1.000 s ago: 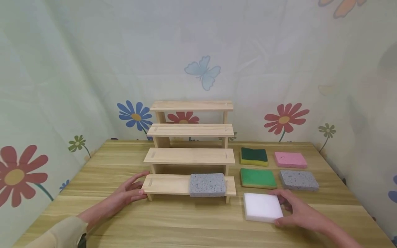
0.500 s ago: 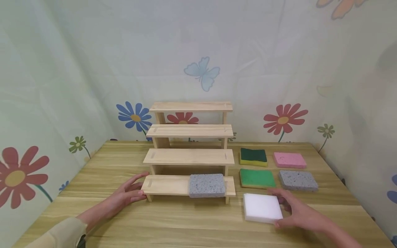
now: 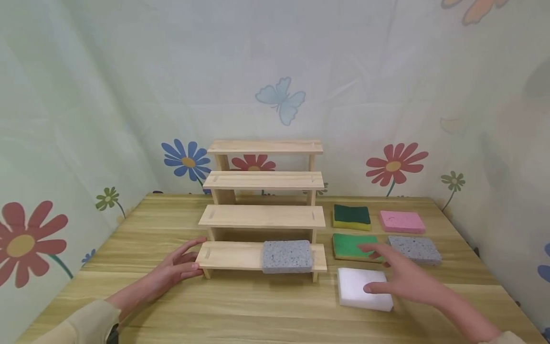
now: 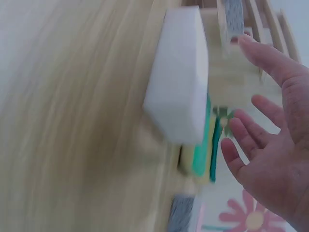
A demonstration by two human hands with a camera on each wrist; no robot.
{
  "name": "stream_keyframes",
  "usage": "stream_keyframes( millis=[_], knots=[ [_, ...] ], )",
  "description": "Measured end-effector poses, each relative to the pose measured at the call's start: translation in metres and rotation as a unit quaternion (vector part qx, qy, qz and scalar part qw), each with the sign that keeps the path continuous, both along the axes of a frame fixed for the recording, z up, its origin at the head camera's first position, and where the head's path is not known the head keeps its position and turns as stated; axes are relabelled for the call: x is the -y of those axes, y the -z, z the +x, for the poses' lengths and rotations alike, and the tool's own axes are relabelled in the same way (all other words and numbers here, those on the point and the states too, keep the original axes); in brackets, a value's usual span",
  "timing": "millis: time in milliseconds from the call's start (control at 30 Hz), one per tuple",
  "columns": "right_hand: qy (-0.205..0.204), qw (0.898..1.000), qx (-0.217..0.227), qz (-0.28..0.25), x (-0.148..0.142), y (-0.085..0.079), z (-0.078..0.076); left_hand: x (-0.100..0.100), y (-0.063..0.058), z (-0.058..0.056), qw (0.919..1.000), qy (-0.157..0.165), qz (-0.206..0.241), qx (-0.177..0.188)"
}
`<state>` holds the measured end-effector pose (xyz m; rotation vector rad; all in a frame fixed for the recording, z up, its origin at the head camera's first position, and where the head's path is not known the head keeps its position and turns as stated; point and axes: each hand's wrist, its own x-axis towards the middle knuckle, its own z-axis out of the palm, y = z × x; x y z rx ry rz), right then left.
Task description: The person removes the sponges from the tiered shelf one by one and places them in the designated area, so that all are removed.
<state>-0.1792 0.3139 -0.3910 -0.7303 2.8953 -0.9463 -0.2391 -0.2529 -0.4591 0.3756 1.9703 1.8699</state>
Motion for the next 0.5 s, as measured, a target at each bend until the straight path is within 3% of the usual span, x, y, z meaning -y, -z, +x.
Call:
stream_keyframes(
  millis=[500],
  knots=[
    [-0.011, 0.997, -0.06, -0.056, 0.073, -0.014, -0.014, -0.001, -0.002, 0.001, 0.9999, 0.007, 0.002, -0.011]
  ],
)
